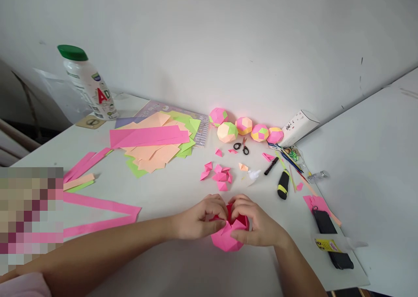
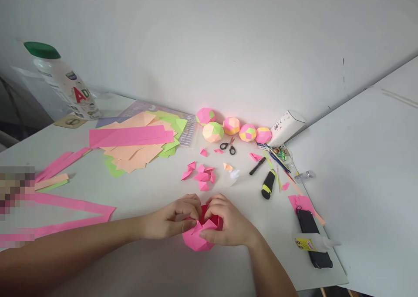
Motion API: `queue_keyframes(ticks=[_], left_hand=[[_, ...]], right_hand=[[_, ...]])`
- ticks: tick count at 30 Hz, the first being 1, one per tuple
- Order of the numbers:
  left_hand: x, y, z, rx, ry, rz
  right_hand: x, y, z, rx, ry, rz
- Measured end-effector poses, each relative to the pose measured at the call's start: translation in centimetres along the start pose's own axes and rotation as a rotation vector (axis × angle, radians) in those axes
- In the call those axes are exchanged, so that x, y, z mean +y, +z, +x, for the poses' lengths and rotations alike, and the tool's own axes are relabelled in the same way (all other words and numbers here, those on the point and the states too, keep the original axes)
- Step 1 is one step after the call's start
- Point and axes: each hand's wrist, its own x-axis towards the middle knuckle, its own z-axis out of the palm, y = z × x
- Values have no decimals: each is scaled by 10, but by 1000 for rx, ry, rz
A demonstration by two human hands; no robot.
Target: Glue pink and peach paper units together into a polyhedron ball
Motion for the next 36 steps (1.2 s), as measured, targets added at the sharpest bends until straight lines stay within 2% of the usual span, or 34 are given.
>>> queue_keyframes(ticks=[8, 21, 36], left_hand=[[2, 6, -1, 51, -12, 60], [6, 10, -1, 61, -90, -11], [4, 13, -2, 79, -104, 33]], right_hand=[[-6, 4, -4, 21, 32, -19], [-12, 3, -8, 59, 133, 11], [-11, 4, -9, 53, 29, -27]])
